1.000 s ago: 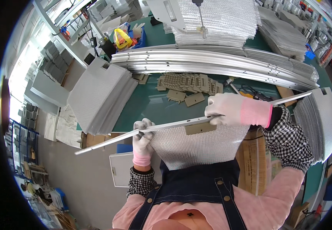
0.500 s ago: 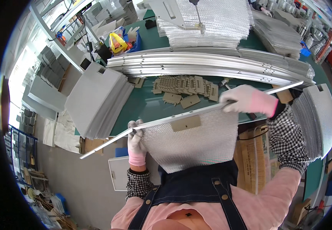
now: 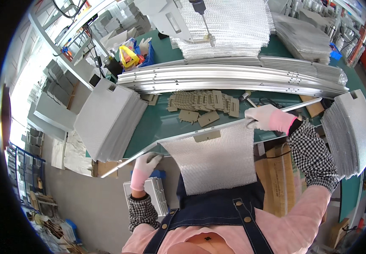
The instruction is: Assembling metal mesh filters by attaching frames and brackets.
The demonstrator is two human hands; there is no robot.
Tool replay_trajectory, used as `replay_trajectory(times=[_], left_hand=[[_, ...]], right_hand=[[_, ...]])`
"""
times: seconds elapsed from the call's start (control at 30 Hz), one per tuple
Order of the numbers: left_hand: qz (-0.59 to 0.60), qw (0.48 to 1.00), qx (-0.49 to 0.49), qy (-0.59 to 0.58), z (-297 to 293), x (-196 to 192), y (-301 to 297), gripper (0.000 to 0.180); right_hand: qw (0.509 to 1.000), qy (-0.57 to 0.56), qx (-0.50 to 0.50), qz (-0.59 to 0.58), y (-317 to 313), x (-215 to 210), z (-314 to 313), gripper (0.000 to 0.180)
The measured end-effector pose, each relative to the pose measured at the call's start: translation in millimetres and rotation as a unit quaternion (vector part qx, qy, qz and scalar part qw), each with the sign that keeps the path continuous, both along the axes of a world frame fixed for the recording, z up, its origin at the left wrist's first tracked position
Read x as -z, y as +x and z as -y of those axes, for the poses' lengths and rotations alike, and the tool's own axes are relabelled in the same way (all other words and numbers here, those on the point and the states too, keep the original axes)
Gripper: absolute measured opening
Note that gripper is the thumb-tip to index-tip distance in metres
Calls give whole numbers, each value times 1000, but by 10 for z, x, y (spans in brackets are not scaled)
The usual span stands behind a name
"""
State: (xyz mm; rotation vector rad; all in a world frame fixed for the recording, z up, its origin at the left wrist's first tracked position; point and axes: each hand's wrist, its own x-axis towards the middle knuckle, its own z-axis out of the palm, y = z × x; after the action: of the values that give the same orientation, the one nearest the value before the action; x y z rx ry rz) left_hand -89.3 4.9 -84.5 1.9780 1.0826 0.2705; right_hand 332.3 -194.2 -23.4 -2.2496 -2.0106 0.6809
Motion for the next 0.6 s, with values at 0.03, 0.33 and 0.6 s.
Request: replay_trajectory(times=[0.03, 0.33, 0.6], left_hand=[[21, 996, -20, 83, 27, -115, 29, 19], [20, 933, 172, 315, -251, -91, 621, 23], [49, 979, 106, 169, -313, -408, 367, 18]], right_hand=[[1000, 5, -8, -4, 16, 4, -28, 27], [985, -45, -49, -160, 13, -149, -150, 24], [884, 183, 198, -382, -491, -43, -47, 43]])
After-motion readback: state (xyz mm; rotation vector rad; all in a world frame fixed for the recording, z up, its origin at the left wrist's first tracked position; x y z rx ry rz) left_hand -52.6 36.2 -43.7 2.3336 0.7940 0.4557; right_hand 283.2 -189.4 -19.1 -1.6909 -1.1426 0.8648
